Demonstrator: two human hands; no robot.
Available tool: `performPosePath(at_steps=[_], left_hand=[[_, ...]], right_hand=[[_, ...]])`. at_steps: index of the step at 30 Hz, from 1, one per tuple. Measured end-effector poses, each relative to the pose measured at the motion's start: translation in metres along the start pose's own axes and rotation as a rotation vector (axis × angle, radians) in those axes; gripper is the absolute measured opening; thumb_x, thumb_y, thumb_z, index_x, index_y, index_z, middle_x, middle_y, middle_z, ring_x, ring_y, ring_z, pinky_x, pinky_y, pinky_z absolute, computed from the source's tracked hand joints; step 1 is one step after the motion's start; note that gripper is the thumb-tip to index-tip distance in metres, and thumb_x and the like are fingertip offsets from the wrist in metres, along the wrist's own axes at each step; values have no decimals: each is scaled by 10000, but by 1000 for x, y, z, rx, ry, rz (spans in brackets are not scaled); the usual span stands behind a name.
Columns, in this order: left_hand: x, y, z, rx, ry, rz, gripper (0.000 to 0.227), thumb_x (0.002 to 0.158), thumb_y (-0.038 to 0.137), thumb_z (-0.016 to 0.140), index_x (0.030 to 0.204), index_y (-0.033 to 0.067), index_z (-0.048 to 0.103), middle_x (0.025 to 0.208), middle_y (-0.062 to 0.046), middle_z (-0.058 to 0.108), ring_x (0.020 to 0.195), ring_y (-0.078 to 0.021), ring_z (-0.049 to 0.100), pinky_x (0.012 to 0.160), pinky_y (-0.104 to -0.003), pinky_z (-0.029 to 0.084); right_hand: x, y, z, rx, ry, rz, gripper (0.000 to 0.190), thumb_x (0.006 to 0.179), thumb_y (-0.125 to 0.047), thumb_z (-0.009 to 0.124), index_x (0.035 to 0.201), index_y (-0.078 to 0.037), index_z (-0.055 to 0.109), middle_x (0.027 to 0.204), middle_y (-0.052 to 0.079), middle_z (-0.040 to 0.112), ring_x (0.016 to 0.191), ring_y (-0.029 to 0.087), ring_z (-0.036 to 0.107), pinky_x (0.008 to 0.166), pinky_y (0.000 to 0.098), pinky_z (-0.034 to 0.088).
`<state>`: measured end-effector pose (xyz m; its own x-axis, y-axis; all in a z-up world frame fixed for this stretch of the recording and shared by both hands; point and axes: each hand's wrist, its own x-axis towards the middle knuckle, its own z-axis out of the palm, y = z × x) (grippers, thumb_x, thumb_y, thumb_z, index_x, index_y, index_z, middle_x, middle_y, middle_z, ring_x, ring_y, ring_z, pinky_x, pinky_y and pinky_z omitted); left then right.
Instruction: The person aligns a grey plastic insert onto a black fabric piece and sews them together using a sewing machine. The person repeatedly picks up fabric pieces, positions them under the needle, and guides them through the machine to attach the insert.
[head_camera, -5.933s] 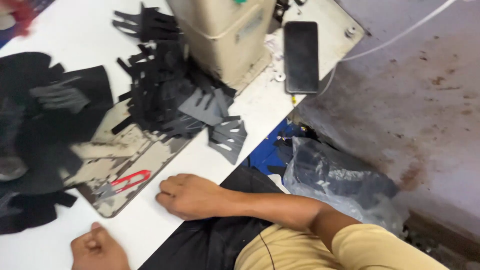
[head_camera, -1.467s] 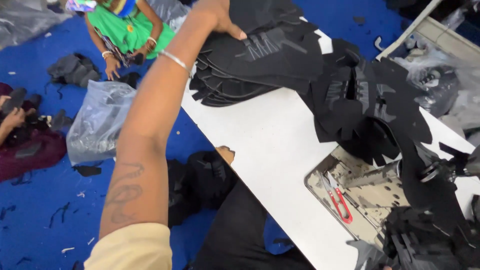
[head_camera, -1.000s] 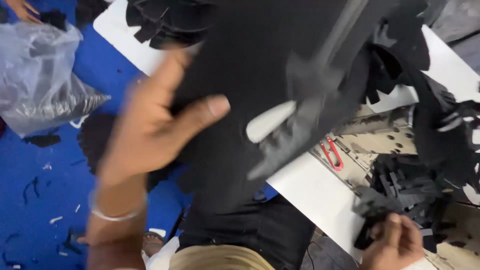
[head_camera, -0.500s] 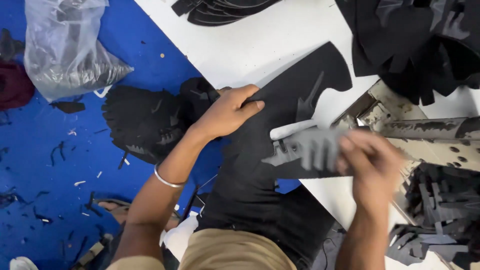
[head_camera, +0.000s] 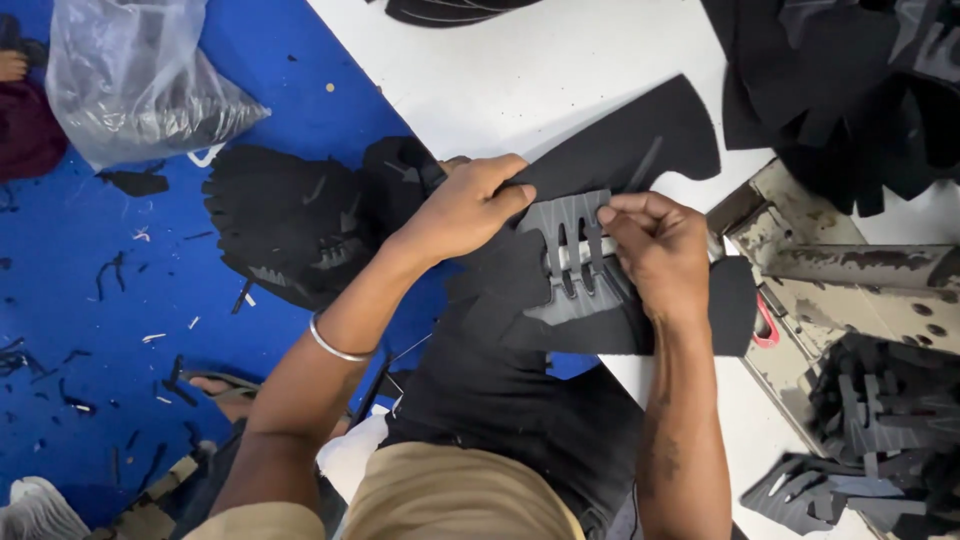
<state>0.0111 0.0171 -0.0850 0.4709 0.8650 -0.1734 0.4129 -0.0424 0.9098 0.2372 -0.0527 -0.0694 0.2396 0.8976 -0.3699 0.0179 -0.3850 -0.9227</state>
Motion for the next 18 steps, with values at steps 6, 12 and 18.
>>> performPosePath(at_steps=[6, 12, 18], left_hand=[[-1, -4, 3, -21, -21, 10, 305, 962, 254, 704, 925, -35, 614, 639, -129, 554, 594, -130, 494, 558, -355, 424], [-4, -5, 2, -125, 18, 254, 398, 806, 202, 837, 1052, -40, 639, 844, -103, 691, 778, -97, 620, 704, -329, 519], [-4, 4, -3, 6, -29, 89, 359, 794, 182, 847, 925, -50, 605, 697, -148, 565, 677, -119, 509, 641, -339, 470]], right_hand=[[-1, 1, -1, -74, -1, -54, 98, 912, 8, 733, 1007, 21, 747, 733, 16, 715, 503, 8, 504, 445, 182, 345], [-1, 2, 0, -78, -17, -76, 89, 920, -10, 729, 1003, 20, 745, 724, 24, 718, 483, 12, 477, 429, 190, 314], [-4, -3, 2, -166, 3, -83, 74, 912, -19, 744, 981, 6, 753, 707, 15, 720, 487, 16, 497, 444, 192, 341]])
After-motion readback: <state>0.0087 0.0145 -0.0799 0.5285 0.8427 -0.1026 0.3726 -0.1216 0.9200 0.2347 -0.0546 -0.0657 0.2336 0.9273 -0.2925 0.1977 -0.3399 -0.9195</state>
